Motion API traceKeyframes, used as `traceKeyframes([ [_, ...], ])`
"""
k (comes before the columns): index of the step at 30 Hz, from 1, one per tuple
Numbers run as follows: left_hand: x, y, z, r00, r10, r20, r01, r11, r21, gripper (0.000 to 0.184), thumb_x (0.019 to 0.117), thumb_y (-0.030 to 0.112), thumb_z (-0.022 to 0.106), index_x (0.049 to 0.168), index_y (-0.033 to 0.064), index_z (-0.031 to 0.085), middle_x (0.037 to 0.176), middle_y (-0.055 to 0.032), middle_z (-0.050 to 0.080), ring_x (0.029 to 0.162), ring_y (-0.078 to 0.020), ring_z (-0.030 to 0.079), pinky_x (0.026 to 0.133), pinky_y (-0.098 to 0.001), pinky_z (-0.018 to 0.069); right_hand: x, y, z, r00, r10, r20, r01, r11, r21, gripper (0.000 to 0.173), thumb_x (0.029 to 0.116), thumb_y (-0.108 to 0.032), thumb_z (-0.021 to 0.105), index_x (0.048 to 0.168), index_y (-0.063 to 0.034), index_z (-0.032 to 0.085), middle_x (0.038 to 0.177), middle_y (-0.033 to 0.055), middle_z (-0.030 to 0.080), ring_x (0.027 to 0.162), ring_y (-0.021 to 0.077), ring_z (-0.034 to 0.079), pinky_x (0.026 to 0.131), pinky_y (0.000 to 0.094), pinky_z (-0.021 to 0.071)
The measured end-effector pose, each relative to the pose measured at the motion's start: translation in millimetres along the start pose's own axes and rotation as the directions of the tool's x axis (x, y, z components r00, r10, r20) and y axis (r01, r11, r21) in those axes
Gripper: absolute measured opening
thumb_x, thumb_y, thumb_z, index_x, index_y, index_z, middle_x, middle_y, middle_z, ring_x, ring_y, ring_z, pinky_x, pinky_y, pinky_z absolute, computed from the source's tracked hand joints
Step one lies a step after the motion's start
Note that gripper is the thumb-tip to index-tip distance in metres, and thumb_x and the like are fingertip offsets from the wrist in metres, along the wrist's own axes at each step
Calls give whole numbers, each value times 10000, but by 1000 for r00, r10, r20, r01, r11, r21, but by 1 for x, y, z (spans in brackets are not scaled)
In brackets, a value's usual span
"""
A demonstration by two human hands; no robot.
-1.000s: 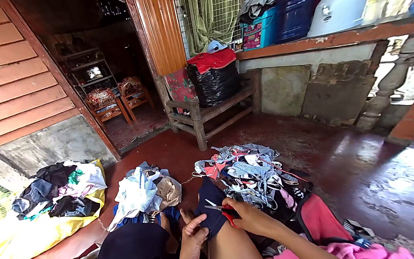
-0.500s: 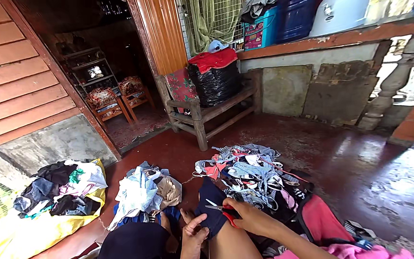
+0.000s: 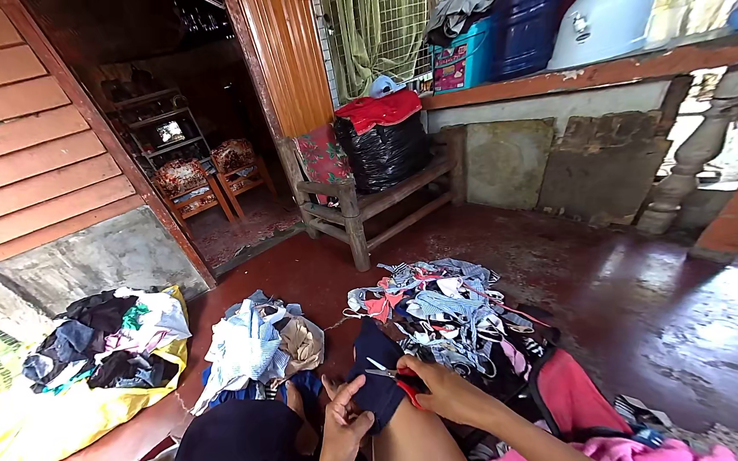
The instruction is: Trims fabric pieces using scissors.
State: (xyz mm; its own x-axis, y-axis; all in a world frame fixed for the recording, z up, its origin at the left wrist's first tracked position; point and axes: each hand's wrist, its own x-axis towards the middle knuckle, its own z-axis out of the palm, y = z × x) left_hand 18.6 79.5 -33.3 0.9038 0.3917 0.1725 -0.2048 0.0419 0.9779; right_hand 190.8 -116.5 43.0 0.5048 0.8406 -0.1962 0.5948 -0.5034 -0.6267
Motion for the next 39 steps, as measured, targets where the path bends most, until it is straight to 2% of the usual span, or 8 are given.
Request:
traceKeyframes([
  [6, 2, 3, -3, 1000, 30, 4, -30, 999, -13, 867, 758, -106, 745, 1545, -1, 396, 1668, -132, 256, 861, -160, 677, 740, -354, 600, 1, 3, -1, 1000, 6, 6, -6, 1000, 19, 570, 875, -125, 713, 1404, -142, 502, 1251, 184, 647, 1170, 387, 625, 962, 613, 501],
  [9, 1, 5, -7, 1000, 26, -10, -26, 1000, -12, 835, 757, -83, 763, 1522, 2, 438, 1628, -136, 341, 781, -139, 656, 706, -343, 586, 0, 2, -5, 999, 33, -15, -33, 999, 29, 570, 884, -185, 715, 1411, -159, 496, 1225, 182, 655, 1090, 392, 652, 898, 629, 519],
  [14, -4, 5, -6, 998, -19, -60, 19, 1000, -3, 754, 770, -66, 781, 1469, 23, 512, 1505, -139, 506, 877, -211, 706, 795, -403, 618, -5, -4, -12, 998, 60, -20, -56, 987, 154, 612, 872, -247, 759, 1410, -136, 489, 1256, 156, 644, 1015, 321, 685, 872, 544, 564],
  [20, -5, 2, -9, 995, -46, -85, 47, 999, 6, 295, 819, -22, 767, 1100, -44, 679, 1041, -143, 712, 888, -202, 690, 801, -363, 597, -8, -9, -14, 995, 79, -60, -56, 946, 318, 661, 806, -229, 845, 1348, -121, 483, 1110, 94, 700, 869, 225, 719, 800, 444, 610],
  [23, -6, 5, -10, 994, -84, -74, 85, 996, 6, 264, 844, -9, 752, 1104, -40, 720, 1095, -150, 724, 970, -212, 693, 859, -373, 589, -9, -12, -14, 996, 60, -65, -24, 892, 452, 632, 800, -169, 842, 1317, -98, 486, 1036, 85, 701, 851, 203, 716, 786, 398, 611],
  [29, -4, 8, -11, 990, -88, -111, 83, 995, -49, 321, 850, -24, 725, 1170, -42, 715, 1191, -163, 706, 1036, -232, 683, 894, -395, 581, -26, -35, -16, 954, -154, 257, -169, 431, 886, 404, 905, -5, 640, 1252, -104, 457, 1045, 136, 717, 914, 268, 732, 818, 403, 619],
  [34, -3, 10, -14, 990, -85, -115, 70, 990, -121, 358, 854, -37, 710, 1212, -47, 699, 1165, -175, 703, 980, -214, 679, 855, -372, 578, -35, -46, 19, 843, -315, 436, -319, 360, 877, 280, 990, -129, 591, 1243, -127, 472, 1059, 114, 726, 907, 259, 735, 806, 416, 621],
  [39, -4, 14, -12, 981, -140, -133, 110, 971, -210, 354, 854, -44, 700, 1209, -48, 699, 1169, -187, 695, 1001, -243, 679, 861, -398, 584, -52, -63, 54, 770, -239, 592, -507, 335, 794, 238, 1051, -216, 551, 1254, -119, 472, 1026, 125, 732, 867, 261, 742, 799, 415, 621],
])
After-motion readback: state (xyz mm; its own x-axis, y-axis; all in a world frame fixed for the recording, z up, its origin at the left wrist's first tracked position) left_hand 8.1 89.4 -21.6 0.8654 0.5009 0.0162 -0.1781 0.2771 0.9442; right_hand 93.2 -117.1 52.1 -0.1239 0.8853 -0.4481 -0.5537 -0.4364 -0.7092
